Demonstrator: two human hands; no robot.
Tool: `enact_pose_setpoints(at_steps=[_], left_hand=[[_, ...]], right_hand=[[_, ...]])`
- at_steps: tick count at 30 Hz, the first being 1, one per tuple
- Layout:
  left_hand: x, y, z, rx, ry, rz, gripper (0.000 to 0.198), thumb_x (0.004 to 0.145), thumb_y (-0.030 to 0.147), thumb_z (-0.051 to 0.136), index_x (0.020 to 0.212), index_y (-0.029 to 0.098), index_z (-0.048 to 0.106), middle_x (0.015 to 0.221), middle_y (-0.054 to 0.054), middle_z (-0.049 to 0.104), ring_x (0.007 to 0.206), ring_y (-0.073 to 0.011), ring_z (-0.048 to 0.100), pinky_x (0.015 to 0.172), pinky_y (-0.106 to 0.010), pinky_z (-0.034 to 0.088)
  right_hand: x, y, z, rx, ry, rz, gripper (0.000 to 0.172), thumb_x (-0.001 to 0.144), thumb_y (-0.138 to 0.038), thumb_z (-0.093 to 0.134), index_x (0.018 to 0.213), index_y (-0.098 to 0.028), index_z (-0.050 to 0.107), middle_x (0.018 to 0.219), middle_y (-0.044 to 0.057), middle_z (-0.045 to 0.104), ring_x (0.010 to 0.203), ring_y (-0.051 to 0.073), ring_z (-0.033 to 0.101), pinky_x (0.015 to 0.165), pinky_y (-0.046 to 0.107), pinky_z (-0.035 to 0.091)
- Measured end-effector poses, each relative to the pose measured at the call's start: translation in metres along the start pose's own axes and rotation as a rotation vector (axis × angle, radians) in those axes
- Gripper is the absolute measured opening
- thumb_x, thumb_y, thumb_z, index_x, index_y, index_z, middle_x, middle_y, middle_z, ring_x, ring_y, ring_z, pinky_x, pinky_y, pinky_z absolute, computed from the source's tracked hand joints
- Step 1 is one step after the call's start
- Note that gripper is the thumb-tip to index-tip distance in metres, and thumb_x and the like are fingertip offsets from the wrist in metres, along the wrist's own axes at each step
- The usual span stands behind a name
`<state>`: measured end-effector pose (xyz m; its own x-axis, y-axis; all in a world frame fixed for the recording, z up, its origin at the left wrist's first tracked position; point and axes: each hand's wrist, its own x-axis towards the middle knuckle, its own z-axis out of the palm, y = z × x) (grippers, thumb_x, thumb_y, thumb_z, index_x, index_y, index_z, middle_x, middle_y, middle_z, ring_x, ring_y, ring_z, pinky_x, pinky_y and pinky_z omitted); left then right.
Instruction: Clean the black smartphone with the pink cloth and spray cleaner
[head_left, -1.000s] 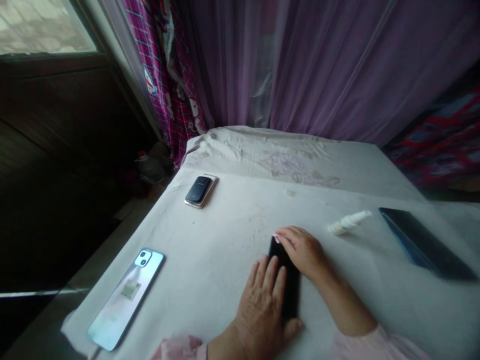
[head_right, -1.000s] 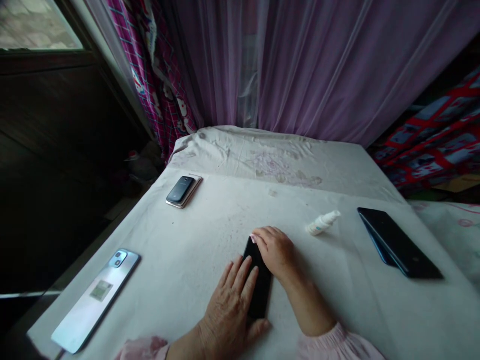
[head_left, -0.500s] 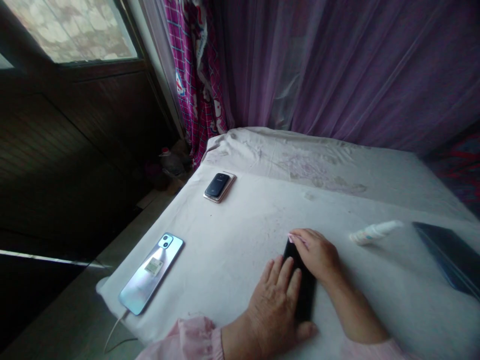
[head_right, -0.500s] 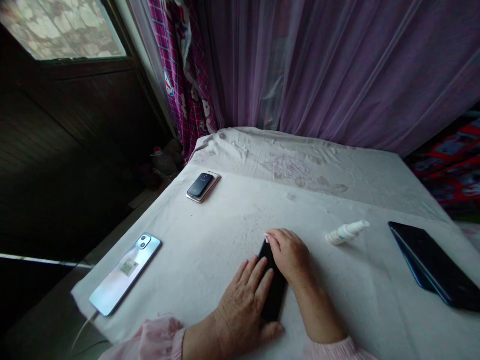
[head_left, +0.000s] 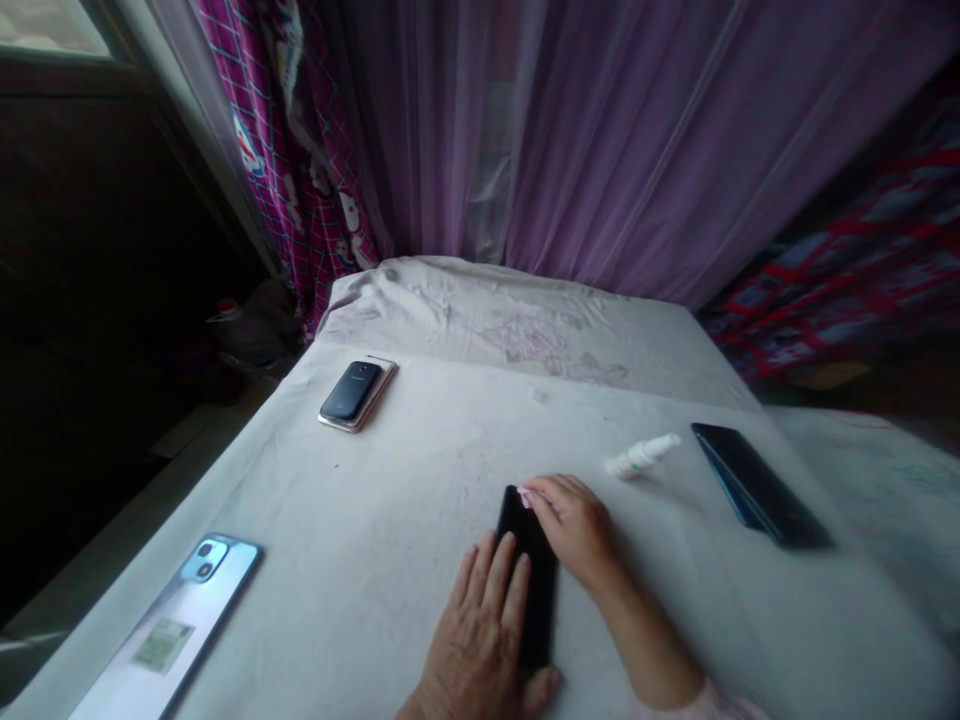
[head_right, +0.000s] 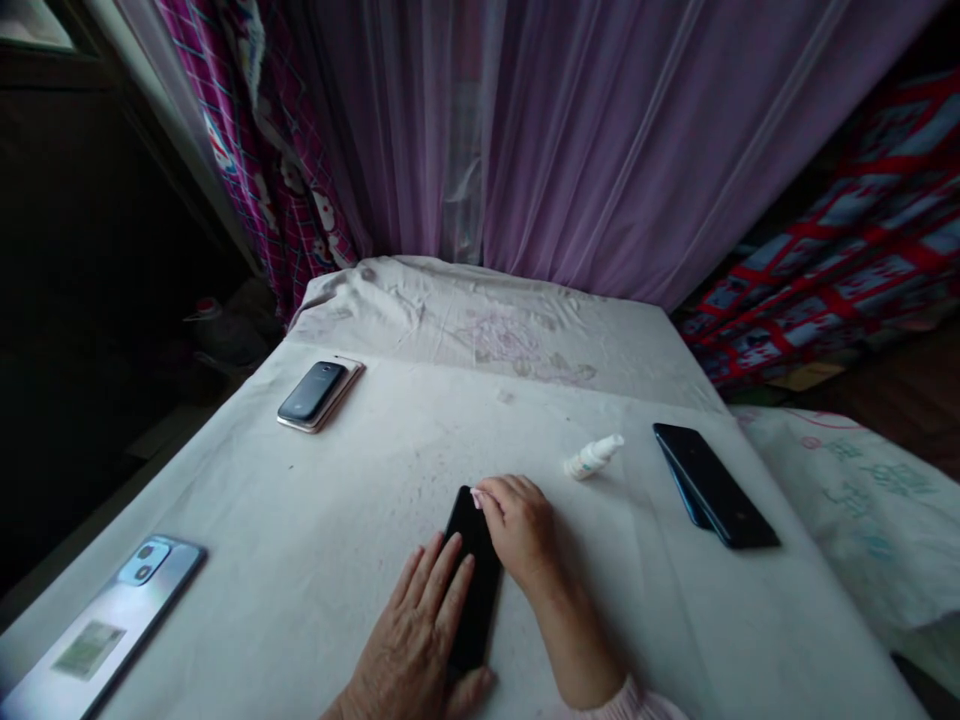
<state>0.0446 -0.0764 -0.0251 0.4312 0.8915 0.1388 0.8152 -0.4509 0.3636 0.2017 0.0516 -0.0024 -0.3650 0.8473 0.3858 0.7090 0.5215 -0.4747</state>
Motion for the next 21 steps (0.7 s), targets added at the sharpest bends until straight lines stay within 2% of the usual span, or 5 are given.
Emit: enact_pose_setpoints(at_steps=[3, 6, 12, 15, 21], left_hand=[[0.000, 0.000, 0.000, 0.024, -0.008, 0.007, 0.093, 0.083, 0.060, 0.058, 0.153, 0.011, 0.021, 0.158, -0.020, 0.023, 0.143, -0.0377, 0.026, 0.112, -0.051, 0.033], [0.001, 0.000, -0.002, 0.048, -0.008, 0.006, 0.096, 0.080, 0.058, 0.063, 0.153, 0.011, 0.021, 0.157, -0.021, 0.025, 0.142, -0.0385, 0.029, 0.110, -0.052, 0.036], [0.003, 0.003, -0.009, 0.074, 0.032, 0.009, 0.095, 0.079, 0.054, 0.066, 0.152, 0.010, 0.023, 0.156, -0.021, 0.027, 0.142, -0.0375, 0.029, 0.110, -0.052, 0.037], [0.003, 0.002, -0.010, 0.076, 0.041, 0.014, 0.093, 0.081, 0.052, 0.065, 0.152, 0.011, 0.022, 0.157, -0.020, 0.026, 0.143, -0.0368, 0.027, 0.111, -0.053, 0.035], [0.003, -0.001, -0.005, 0.104, 0.038, 0.011, 0.092, 0.080, 0.052, 0.066, 0.151, 0.011, 0.025, 0.156, -0.021, 0.027, 0.144, -0.0367, 0.024, 0.112, -0.054, 0.033]], right_hand=[[0.014, -0.012, 0.014, 0.000, -0.034, -0.012, 0.023, 0.094, -0.020, 0.047, 0.083, -0.021, 0.068, 0.082, 0.004, 0.071, 0.080, 0.019, 0.063, 0.075, 0.030, 0.045], [0.016, -0.013, 0.016, 0.032, -0.052, 0.005, 0.022, 0.093, -0.018, 0.048, 0.085, -0.022, 0.068, 0.084, 0.003, 0.071, 0.082, 0.019, 0.063, 0.076, 0.029, 0.045], [-0.015, 0.015, -0.009, 0.058, 0.002, 0.075, 0.021, 0.094, -0.023, 0.047, 0.088, -0.022, 0.068, 0.084, 0.003, 0.072, 0.081, 0.018, 0.063, 0.075, 0.028, 0.045], [-0.021, 0.020, -0.014, 0.048, 0.008, 0.103, 0.022, 0.094, -0.023, 0.048, 0.085, -0.023, 0.068, 0.082, 0.002, 0.071, 0.079, 0.018, 0.063, 0.074, 0.028, 0.044], [0.010, -0.004, 0.007, -0.004, -0.087, 0.100, 0.018, 0.090, -0.017, 0.053, 0.083, -0.022, 0.069, 0.086, 0.004, 0.072, 0.083, 0.019, 0.062, 0.077, 0.028, 0.044]])
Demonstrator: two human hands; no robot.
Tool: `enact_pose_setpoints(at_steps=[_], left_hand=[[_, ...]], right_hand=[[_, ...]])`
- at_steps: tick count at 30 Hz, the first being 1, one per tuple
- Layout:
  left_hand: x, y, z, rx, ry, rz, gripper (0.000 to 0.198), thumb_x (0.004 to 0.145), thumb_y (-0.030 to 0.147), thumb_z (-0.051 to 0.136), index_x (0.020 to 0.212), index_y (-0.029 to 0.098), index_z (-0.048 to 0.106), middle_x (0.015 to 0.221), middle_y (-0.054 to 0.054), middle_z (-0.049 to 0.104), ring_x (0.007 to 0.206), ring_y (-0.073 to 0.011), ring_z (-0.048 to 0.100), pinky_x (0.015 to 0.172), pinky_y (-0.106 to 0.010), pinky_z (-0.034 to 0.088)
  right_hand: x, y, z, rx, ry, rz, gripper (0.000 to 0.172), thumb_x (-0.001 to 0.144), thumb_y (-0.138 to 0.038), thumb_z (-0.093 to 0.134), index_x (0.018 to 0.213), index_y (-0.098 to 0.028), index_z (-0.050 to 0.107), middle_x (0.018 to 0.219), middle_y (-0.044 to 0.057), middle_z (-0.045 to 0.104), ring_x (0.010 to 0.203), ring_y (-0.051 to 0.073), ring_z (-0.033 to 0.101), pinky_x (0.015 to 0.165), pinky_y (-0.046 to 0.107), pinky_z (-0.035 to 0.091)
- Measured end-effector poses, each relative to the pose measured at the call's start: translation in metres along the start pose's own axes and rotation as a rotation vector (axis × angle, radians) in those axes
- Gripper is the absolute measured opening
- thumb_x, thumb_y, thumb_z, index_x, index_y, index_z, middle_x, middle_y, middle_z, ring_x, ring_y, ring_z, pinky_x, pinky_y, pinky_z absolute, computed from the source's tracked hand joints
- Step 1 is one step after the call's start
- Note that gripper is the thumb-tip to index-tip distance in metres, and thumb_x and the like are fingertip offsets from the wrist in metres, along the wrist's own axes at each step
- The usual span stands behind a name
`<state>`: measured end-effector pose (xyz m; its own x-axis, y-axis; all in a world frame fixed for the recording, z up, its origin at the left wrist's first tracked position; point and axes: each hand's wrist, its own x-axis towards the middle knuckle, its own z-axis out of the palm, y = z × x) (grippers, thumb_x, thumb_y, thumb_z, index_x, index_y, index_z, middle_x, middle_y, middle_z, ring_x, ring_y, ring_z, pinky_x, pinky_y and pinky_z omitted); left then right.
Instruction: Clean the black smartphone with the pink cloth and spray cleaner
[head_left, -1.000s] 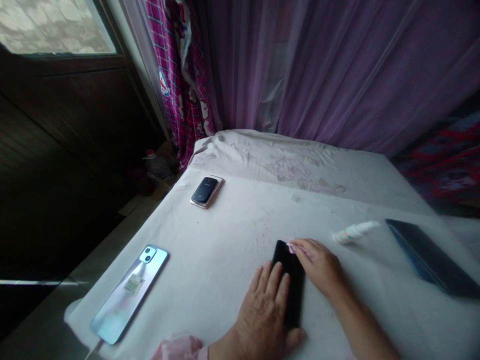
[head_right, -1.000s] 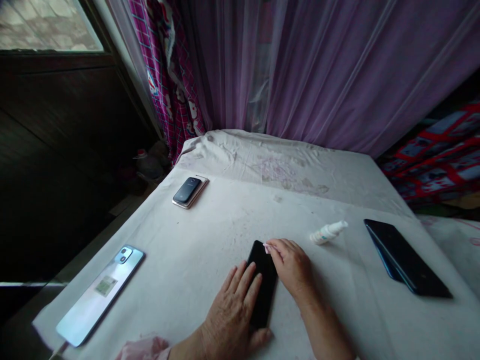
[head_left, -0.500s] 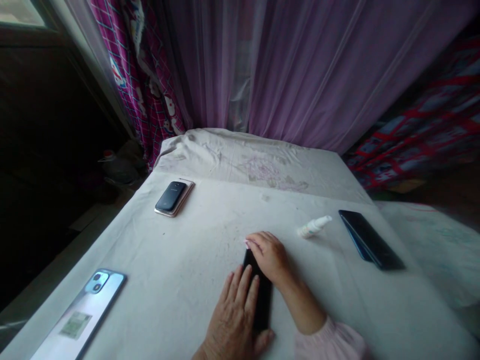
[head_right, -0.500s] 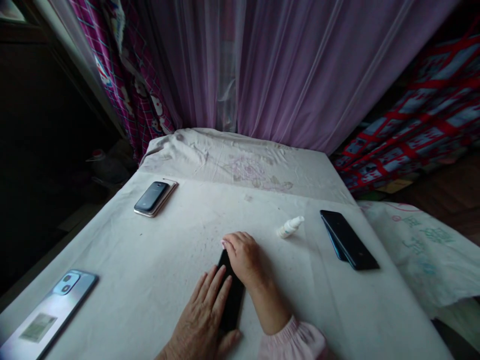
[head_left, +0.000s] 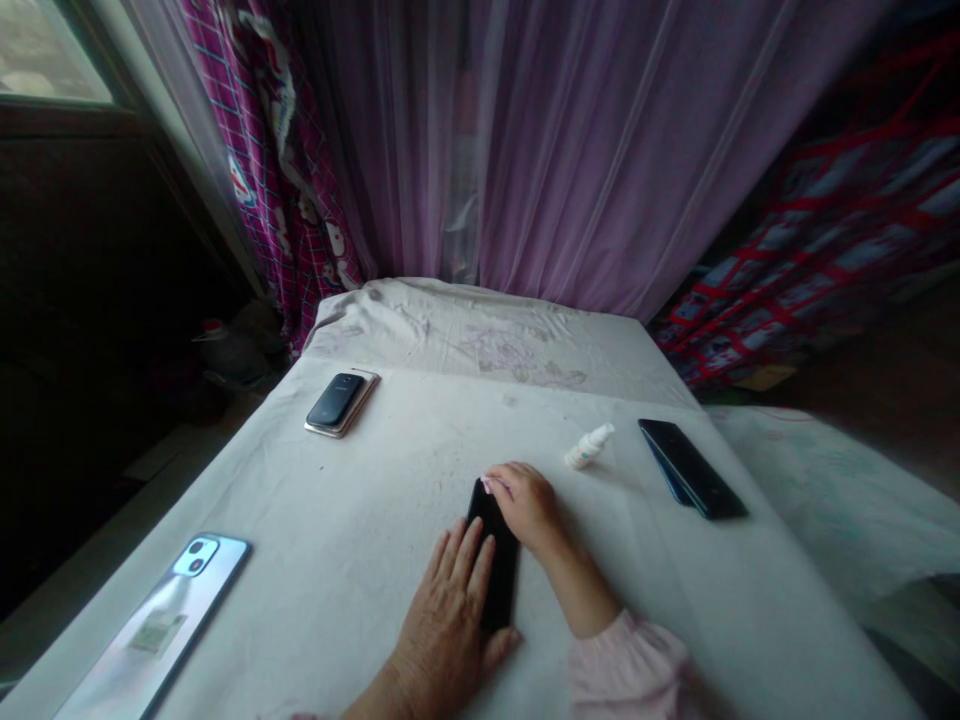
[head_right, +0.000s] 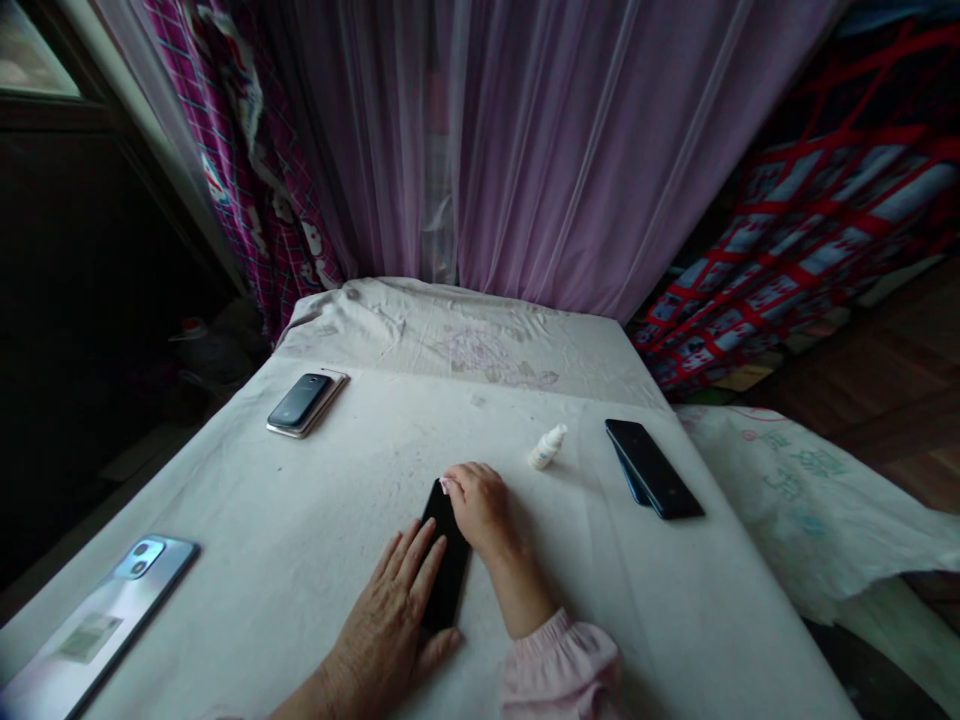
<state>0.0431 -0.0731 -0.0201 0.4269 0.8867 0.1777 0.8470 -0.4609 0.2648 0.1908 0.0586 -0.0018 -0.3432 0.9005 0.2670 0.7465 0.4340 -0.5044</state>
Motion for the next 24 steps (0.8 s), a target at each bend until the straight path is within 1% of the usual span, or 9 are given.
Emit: enact_pose_setpoints(at_steps=[2, 4, 8, 11, 13, 15, 19, 22, 24], left_hand=[[0.000, -0.001, 0.002, 0.005, -0.002, -0.004, 0.091, 0.080, 0.053, 0.066, 0.150, 0.011, 0.026, 0.156, -0.021, 0.029, 0.144, -0.0361, 0.025, 0.112, -0.053, 0.033], [0.001, -0.002, 0.003, 0.009, 0.010, -0.007, 0.089, 0.081, 0.053, 0.066, 0.150, 0.011, 0.028, 0.155, -0.021, 0.031, 0.144, -0.0359, 0.026, 0.112, -0.053, 0.032], [0.001, -0.004, 0.006, 0.000, 0.047, -0.001, 0.084, 0.085, 0.054, 0.060, 0.150, 0.011, 0.027, 0.154, -0.022, 0.031, 0.144, -0.0358, 0.027, 0.113, -0.054, 0.031], [0.002, -0.005, 0.007, -0.009, 0.046, 0.002, 0.084, 0.086, 0.056, 0.059, 0.150, 0.012, 0.027, 0.155, -0.021, 0.031, 0.144, -0.0351, 0.026, 0.113, -0.054, 0.030], [0.002, -0.006, 0.005, -0.010, 0.037, 0.008, 0.083, 0.086, 0.057, 0.058, 0.150, 0.012, 0.029, 0.155, -0.021, 0.031, 0.144, -0.0348, 0.026, 0.114, -0.054, 0.029], [0.003, -0.007, 0.002, -0.011, 0.032, 0.015, 0.082, 0.086, 0.059, 0.056, 0.148, 0.011, 0.031, 0.154, -0.021, 0.033, 0.144, -0.0346, 0.026, 0.114, -0.054, 0.029], [0.004, -0.005, -0.001, -0.008, 0.038, 0.012, 0.080, 0.087, 0.058, 0.054, 0.147, 0.009, 0.033, 0.153, -0.023, 0.035, 0.143, -0.0345, 0.029, 0.113, -0.054, 0.030], [0.005, -0.004, 0.000, -0.002, 0.037, 0.001, 0.080, 0.087, 0.058, 0.056, 0.147, 0.010, 0.034, 0.152, -0.022, 0.036, 0.143, -0.0346, 0.029, 0.113, -0.053, 0.030], [0.005, -0.004, 0.001, 0.000, 0.040, -0.002, 0.081, 0.086, 0.058, 0.057, 0.146, 0.010, 0.035, 0.152, -0.022, 0.036, 0.143, -0.0346, 0.029, 0.114, -0.052, 0.030]], right_hand=[[0.009, -0.010, 0.005, -0.008, -0.025, 0.006, 0.018, 0.089, -0.016, 0.054, 0.084, -0.022, 0.069, 0.087, 0.004, 0.072, 0.085, 0.019, 0.062, 0.079, 0.028, 0.044], [0.011, -0.013, 0.006, -0.008, -0.039, 0.004, 0.018, 0.090, -0.016, 0.054, 0.085, -0.022, 0.069, 0.088, 0.003, 0.072, 0.087, 0.018, 0.063, 0.080, 0.027, 0.044], [-0.002, 0.003, -0.005, -0.034, -0.029, 0.015, 0.019, 0.090, -0.016, 0.053, 0.086, -0.023, 0.070, 0.089, 0.003, 0.073, 0.087, 0.018, 0.063, 0.080, 0.027, 0.043], [-0.014, 0.017, -0.016, -0.040, -0.009, 0.025, 0.020, 0.089, -0.017, 0.052, 0.086, -0.022, 0.070, 0.088, 0.004, 0.073, 0.085, 0.018, 0.064, 0.078, 0.027, 0.044], [-0.017, 0.019, -0.018, -0.060, -0.011, 0.029, 0.020, 0.089, -0.017, 0.052, 0.086, -0.022, 0.071, 0.088, 0.004, 0.073, 0.085, 0.018, 0.064, 0.078, 0.027, 0.044], [-0.013, 0.015, -0.016, -0.091, -0.020, 0.033, 0.020, 0.089, -0.016, 0.052, 0.085, -0.021, 0.071, 0.089, 0.005, 0.073, 0.085, 0.019, 0.064, 0.078, 0.028, 0.044], [0.005, -0.006, -0.002, -0.102, -0.037, 0.019, 0.019, 0.088, -0.016, 0.054, 0.085, -0.022, 0.071, 0.090, 0.006, 0.073, 0.087, 0.019, 0.064, 0.080, 0.028, 0.044], [0.015, -0.017, 0.007, -0.099, -0.054, -0.001, 0.017, 0.088, -0.016, 0.055, 0.086, -0.022, 0.071, 0.091, 0.005, 0.074, 0.089, 0.018, 0.064, 0.082, 0.027, 0.043], [0.017, -0.020, 0.008, -0.102, -0.060, -0.007, 0.017, 0.089, -0.016, 0.055, 0.086, -0.022, 0.071, 0.091, 0.005, 0.074, 0.090, 0.017, 0.064, 0.082, 0.026, 0.043]])
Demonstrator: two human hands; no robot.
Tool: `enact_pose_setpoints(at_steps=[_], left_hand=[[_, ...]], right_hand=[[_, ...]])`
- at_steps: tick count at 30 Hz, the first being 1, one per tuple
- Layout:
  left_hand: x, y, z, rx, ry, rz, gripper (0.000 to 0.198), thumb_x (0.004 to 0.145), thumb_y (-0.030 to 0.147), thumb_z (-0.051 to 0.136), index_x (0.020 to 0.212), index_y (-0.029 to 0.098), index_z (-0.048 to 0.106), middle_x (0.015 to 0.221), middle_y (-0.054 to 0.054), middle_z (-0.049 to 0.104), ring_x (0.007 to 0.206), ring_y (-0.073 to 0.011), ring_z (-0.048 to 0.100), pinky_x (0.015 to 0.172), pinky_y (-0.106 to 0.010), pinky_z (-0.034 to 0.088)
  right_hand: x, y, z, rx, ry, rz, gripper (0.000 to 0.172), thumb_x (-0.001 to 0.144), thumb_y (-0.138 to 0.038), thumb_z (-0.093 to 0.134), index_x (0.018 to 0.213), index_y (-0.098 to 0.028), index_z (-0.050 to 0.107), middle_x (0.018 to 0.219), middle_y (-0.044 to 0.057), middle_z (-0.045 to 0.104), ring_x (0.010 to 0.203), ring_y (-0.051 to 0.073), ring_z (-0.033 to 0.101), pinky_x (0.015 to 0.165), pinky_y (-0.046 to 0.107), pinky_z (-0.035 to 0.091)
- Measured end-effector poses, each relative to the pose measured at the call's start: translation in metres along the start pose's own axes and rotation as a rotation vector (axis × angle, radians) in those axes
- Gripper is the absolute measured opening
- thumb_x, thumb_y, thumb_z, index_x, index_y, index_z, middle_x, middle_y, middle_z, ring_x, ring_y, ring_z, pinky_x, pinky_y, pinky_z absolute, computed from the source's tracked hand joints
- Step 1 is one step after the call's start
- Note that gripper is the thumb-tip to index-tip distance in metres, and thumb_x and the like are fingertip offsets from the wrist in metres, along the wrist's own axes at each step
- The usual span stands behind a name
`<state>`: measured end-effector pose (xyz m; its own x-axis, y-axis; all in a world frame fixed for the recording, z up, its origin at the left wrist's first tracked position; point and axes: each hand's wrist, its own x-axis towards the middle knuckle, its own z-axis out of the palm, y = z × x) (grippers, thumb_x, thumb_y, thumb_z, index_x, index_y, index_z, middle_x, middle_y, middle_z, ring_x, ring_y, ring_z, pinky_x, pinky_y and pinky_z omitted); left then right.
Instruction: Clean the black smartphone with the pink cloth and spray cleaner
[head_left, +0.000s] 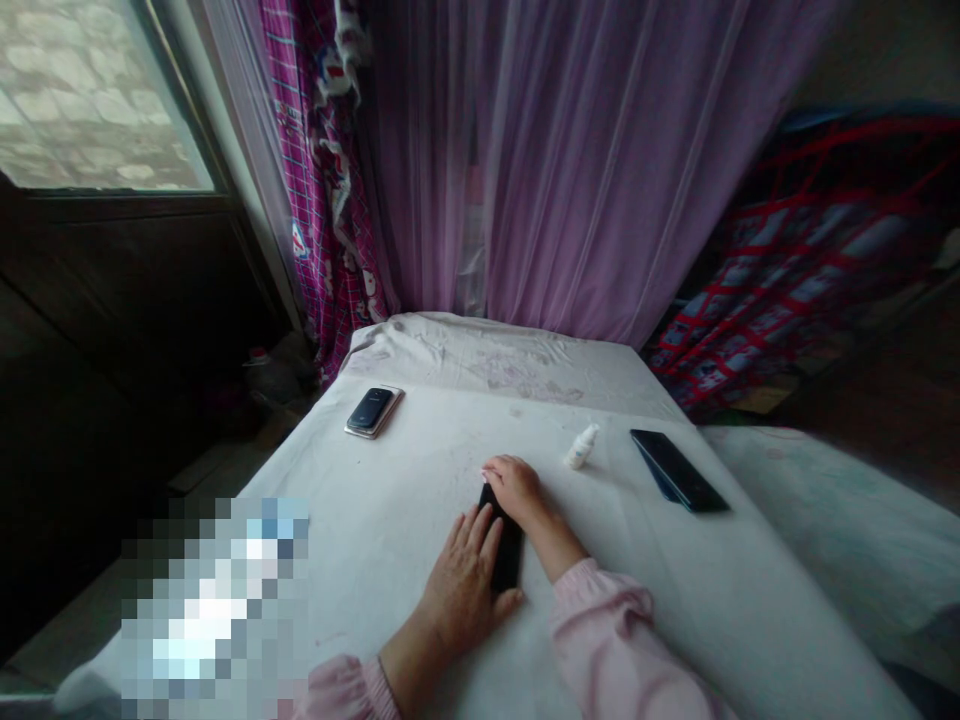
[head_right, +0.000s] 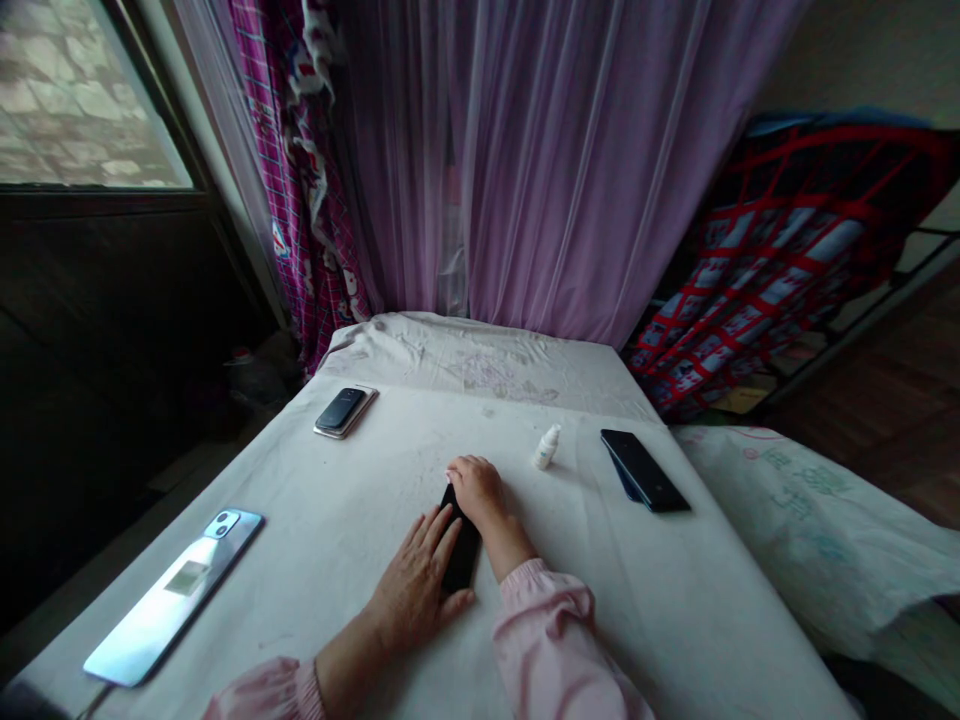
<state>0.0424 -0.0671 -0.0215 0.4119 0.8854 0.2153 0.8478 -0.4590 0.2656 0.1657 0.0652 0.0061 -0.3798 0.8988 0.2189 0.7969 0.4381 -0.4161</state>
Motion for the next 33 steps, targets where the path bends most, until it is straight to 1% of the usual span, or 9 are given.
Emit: enact_pose_setpoints(at_steps=[4, 7, 10, 14, 19, 22, 27, 30, 33], left_hand=[[-0.001, -0.001, 0.004, 0.005, 0.041, 0.008, 0.080, 0.087, 0.059, 0.055, 0.147, 0.010, 0.034, 0.152, -0.022, 0.036, 0.143, -0.0338, 0.029, 0.113, -0.052, 0.030], [-0.002, -0.002, 0.006, 0.012, 0.062, 0.014, 0.080, 0.087, 0.057, 0.056, 0.147, 0.009, 0.032, 0.152, -0.022, 0.037, 0.142, -0.0345, 0.031, 0.113, -0.053, 0.030], [-0.002, -0.004, 0.008, 0.018, 0.082, 0.029, 0.080, 0.088, 0.057, 0.056, 0.147, 0.008, 0.033, 0.152, -0.023, 0.037, 0.142, -0.0358, 0.032, 0.112, -0.053, 0.032], [-0.002, -0.007, 0.010, 0.024, 0.100, 0.051, 0.079, 0.089, 0.059, 0.052, 0.147, 0.008, 0.034, 0.151, -0.023, 0.038, 0.141, -0.0362, 0.033, 0.111, -0.055, 0.033], [-0.003, -0.010, 0.014, 0.036, 0.122, 0.058, 0.077, 0.090, 0.058, 0.050, 0.147, 0.011, 0.033, 0.151, -0.021, 0.039, 0.142, -0.0338, 0.032, 0.112, -0.053, 0.033], [-0.003, -0.010, 0.013, 0.047, 0.125, 0.050, 0.077, 0.089, 0.059, 0.050, 0.147, 0.011, 0.034, 0.151, -0.021, 0.040, 0.141, -0.0342, 0.033, 0.112, -0.053, 0.033], [-0.003, -0.009, 0.012, 0.056, 0.110, 0.051, 0.079, 0.089, 0.060, 0.050, 0.148, 0.010, 0.032, 0.151, -0.022, 0.039, 0.141, -0.0361, 0.034, 0.110, -0.054, 0.034], [-0.002, -0.006, 0.014, 0.051, 0.114, 0.024, 0.080, 0.089, 0.059, 0.051, 0.149, 0.012, 0.030, 0.152, -0.022, 0.038, 0.141, -0.0360, 0.033, 0.111, -0.055, 0.032], [0.000, -0.003, 0.017, 0.056, 0.135, -0.011, 0.081, 0.089, 0.060, 0.052, 0.150, 0.012, 0.028, 0.152, -0.022, 0.036, 0.141, -0.0359, 0.033, 0.110, -0.054, 0.033]], right_hand=[[-0.013, 0.010, -0.009, -0.013, 0.014, 0.022, 0.018, 0.091, -0.016, 0.053, 0.089, -0.021, 0.071, 0.092, 0.004, 0.074, 0.090, 0.017, 0.064, 0.082, 0.025, 0.043], [-0.029, 0.022, -0.019, -0.029, 0.040, 0.064, 0.019, 0.091, -0.018, 0.052, 0.091, -0.022, 0.071, 0.093, 0.004, 0.074, 0.090, 0.018, 0.064, 0.081, 0.026, 0.042], [-0.037, 0.027, -0.025, -0.031, 0.053, 0.112, 0.019, 0.092, -0.020, 0.052, 0.090, -0.022, 0.071, 0.092, 0.003, 0.074, 0.089, 0.018, 0.064, 0.080, 0.026, 0.042], [-0.028, 0.015, -0.022, -0.035, 0.046, 0.143, 0.019, 0.091, -0.017, 0.053, 0.088, -0.022, 0.071, 0.092, 0.004, 0.074, 0.089, 0.018, 0.064, 0.081, 0.026, 0.042], [-0.008, -0.008, -0.011, -0.027, 0.004, 0.111, 0.015, 0.090, -0.020, 0.057, 0.089, -0.024, 0.071, 0.095, 0.003, 0.074, 0.093, 0.016, 0.064, 0.083, 0.024, 0.042], [-0.008, -0.007, -0.012, -0.022, -0.006, 0.101, 0.015, 0.091, -0.021, 0.057, 0.090, -0.024, 0.072, 0.095, 0.002, 0.074, 0.093, 0.016, 0.064, 0.083, 0.024, 0.042], [-0.033, 0.016, -0.026, -0.025, 0.037, 0.127, 0.019, 0.092, -0.017, 0.053, 0.090, -0.022, 0.071, 0.095, 0.004, 0.074, 0.092, 0.018, 0.064, 0.082, 0.027, 0.042], [-0.055, 0.027, -0.030, -0.009, 0.125, 0.152, 0.020, 0.091, -0.018, 0.051, 0.085, -0.022, 0.070, 0.090, 0.004, 0.074, 0.086, 0.018, 0.064, 0.078, 0.027, 0.043], [-0.074, 0.028, -0.027, 0.049, 0.196, 0.179, 0.022, 0.092, -0.021, 0.049, 0.083, -0.024, 0.069, 0.085, 0.002, 0.074, 0.079, 0.017, 0.065, 0.072, 0.025, 0.044]])
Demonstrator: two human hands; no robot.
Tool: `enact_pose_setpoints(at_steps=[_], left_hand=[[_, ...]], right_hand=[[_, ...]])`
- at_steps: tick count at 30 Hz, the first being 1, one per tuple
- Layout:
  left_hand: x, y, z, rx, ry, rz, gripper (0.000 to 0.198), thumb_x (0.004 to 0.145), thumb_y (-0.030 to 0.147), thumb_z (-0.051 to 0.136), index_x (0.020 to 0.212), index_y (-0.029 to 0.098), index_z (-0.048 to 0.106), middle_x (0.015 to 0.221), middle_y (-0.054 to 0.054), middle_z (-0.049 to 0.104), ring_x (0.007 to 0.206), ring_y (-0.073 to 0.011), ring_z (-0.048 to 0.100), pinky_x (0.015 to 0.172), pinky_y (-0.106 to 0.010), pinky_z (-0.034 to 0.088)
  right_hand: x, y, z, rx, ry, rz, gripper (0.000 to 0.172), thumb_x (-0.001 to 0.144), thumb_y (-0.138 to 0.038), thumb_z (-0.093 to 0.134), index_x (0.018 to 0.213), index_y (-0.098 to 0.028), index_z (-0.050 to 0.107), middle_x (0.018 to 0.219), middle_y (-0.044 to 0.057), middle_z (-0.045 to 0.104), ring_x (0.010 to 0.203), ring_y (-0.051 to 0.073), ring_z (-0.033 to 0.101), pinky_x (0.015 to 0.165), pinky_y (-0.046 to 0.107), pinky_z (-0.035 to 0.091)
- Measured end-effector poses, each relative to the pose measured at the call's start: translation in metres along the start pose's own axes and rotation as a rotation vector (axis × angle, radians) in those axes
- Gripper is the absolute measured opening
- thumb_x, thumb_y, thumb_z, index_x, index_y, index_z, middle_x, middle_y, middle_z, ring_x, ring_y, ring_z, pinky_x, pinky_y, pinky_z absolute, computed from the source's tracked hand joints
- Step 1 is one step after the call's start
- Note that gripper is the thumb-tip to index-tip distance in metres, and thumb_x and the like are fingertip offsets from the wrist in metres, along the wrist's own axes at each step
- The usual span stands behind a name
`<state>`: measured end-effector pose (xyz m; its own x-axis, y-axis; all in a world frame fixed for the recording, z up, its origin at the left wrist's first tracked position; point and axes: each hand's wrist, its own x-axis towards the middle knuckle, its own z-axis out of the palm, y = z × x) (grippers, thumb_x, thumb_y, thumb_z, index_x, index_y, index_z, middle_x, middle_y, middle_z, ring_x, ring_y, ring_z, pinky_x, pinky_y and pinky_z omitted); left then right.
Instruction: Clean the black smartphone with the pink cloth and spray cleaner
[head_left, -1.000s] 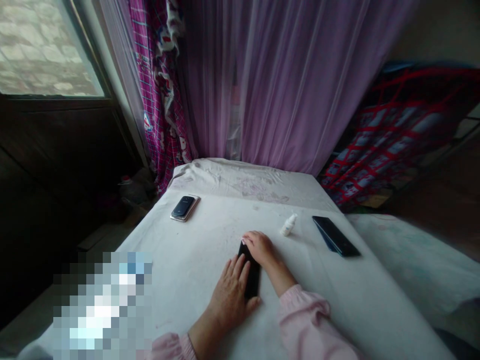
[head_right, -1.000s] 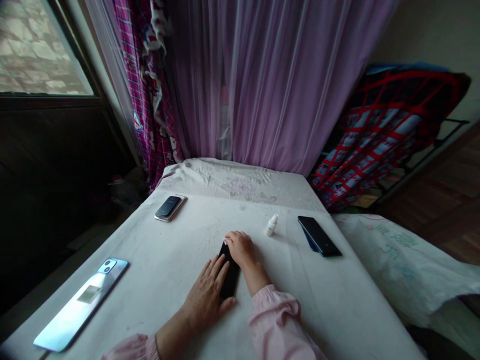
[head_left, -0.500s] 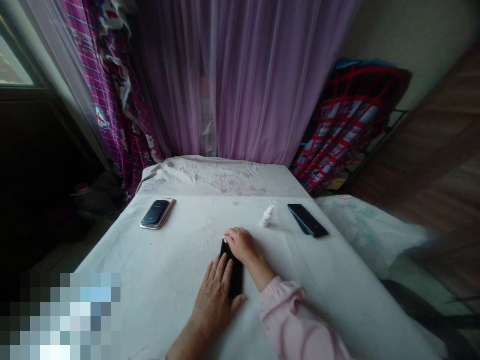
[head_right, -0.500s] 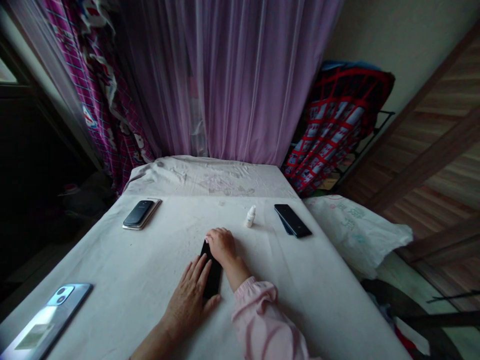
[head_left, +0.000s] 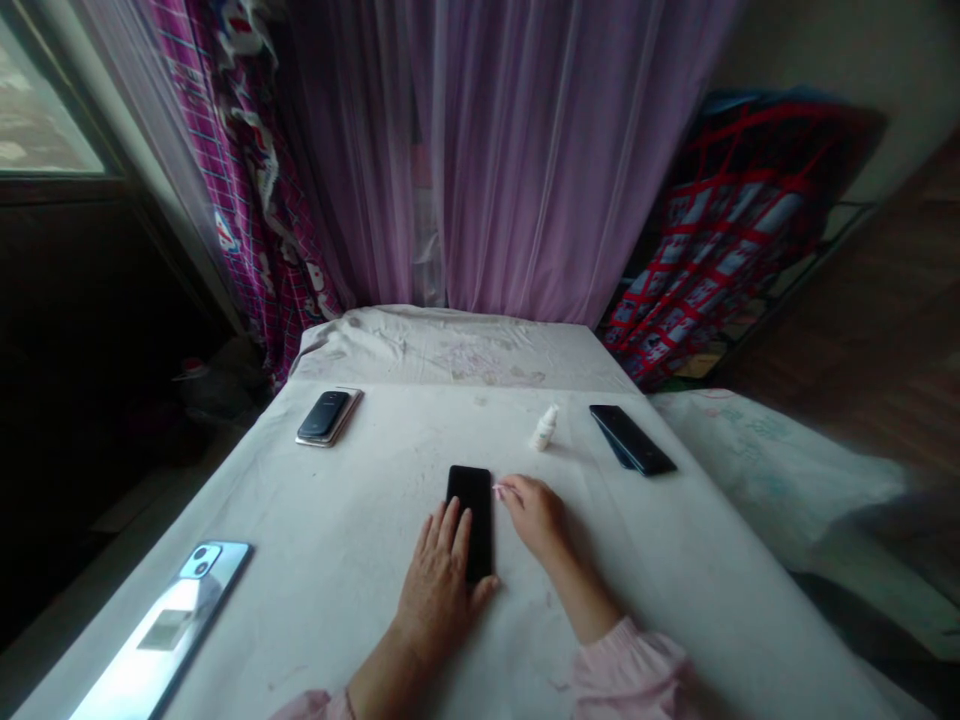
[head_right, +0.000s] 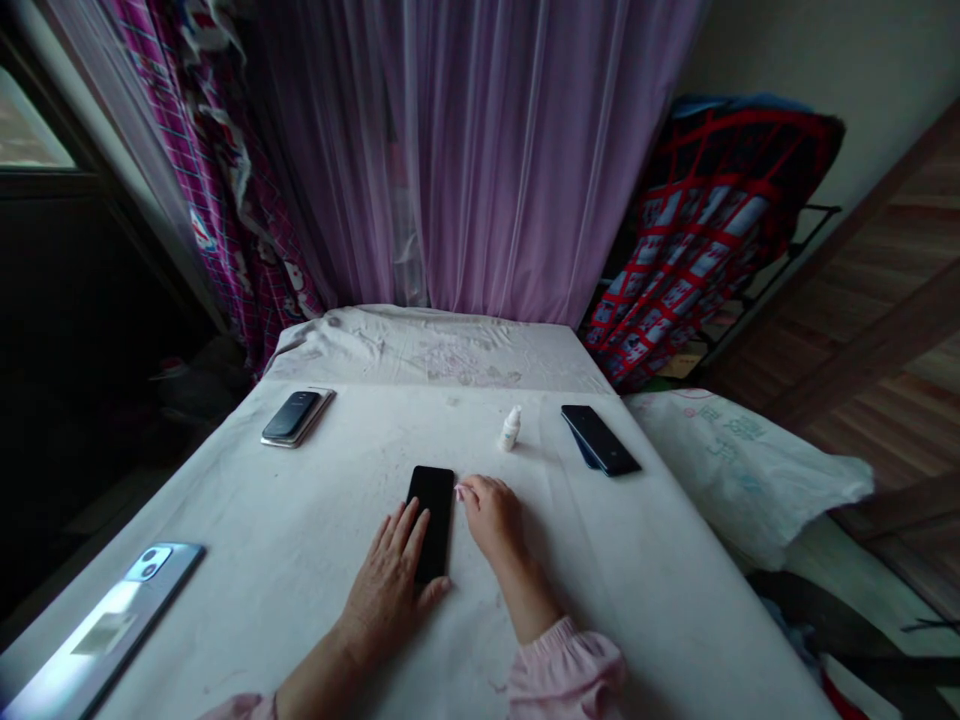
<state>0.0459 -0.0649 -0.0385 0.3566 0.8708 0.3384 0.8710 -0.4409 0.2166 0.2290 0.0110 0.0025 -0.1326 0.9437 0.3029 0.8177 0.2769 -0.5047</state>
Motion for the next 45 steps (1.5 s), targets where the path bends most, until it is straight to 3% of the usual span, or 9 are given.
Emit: enact_pose_setpoints(at_steps=[7, 12, 20, 31, 40, 45], left_hand=[[-0.007, 0.006, 0.003, 0.016, 0.034, 0.032, 0.085, 0.087, 0.063, 0.054, 0.148, 0.008, 0.031, 0.149, -0.025, 0.040, 0.138, -0.0372, 0.038, 0.107, -0.053, 0.039], [-0.007, 0.004, -0.009, -0.033, -0.016, 0.144, 0.051, 0.095, 0.037, 0.051, 0.140, 0.015, 0.044, 0.141, -0.017, 0.054, 0.129, -0.0276, 0.053, 0.105, -0.049, 0.045], [0.027, -0.002, -0.028, 0.039, -0.134, 0.210, 0.035, 0.094, 0.029, 0.053, 0.128, 0.022, 0.060, 0.134, -0.007, 0.062, 0.124, -0.0295, 0.057, 0.104, -0.051, 0.046], [0.030, -0.002, -0.023, 0.043, -0.158, 0.168, 0.030, 0.096, 0.026, 0.052, 0.123, 0.025, 0.066, 0.132, -0.006, 0.062, 0.123, -0.0294, 0.058, 0.103, -0.051, 0.047], [0.030, 0.002, -0.025, 0.033, -0.131, 0.161, 0.033, 0.096, 0.024, 0.052, 0.128, 0.027, 0.062, 0.133, -0.004, 0.062, 0.121, -0.0290, 0.059, 0.102, -0.049, 0.049], [0.032, 0.004, -0.028, 0.063, -0.159, 0.148, 0.031, 0.094, 0.025, 0.057, 0.124, 0.027, 0.065, 0.133, -0.004, 0.063, 0.121, -0.0303, 0.060, 0.100, -0.050, 0.051]], right_hand=[[0.001, -0.012, 0.008, 0.015, 0.018, 0.047, 0.020, 0.091, -0.020, 0.049, 0.088, -0.025, 0.068, 0.081, 0.001, 0.074, 0.076, 0.017, 0.067, 0.065, 0.024, 0.043], [0.019, -0.025, 0.012, -0.030, -0.052, 0.106, 0.018, 0.092, -0.019, 0.050, 0.089, -0.024, 0.068, 0.087, 0.003, 0.075, 0.082, 0.017, 0.067, 0.069, 0.024, 0.042], [0.045, -0.044, 0.020, -0.048, -0.139, 0.101, 0.016, 0.092, -0.022, 0.054, 0.089, -0.025, 0.069, 0.091, 0.002, 0.074, 0.088, 0.016, 0.065, 0.074, 0.024, 0.042], [0.000, -0.026, -0.006, -0.035, -0.146, 0.121, 0.021, 0.095, -0.016, 0.048, 0.093, -0.021, 0.068, 0.093, 0.003, 0.073, 0.090, 0.015, 0.065, 0.077, 0.022, 0.041], [0.037, -0.046, 0.020, -0.046, -0.136, 0.134, 0.017, 0.093, -0.019, 0.052, 0.089, -0.022, 0.069, 0.091, 0.003, 0.074, 0.088, 0.017, 0.065, 0.075, 0.024, 0.041], [0.017, -0.035, 0.009, -0.013, -0.121, 0.122, 0.018, 0.093, -0.017, 0.052, 0.091, -0.022, 0.068, 0.092, 0.002, 0.074, 0.087, 0.015, 0.066, 0.075, 0.022, 0.042]])
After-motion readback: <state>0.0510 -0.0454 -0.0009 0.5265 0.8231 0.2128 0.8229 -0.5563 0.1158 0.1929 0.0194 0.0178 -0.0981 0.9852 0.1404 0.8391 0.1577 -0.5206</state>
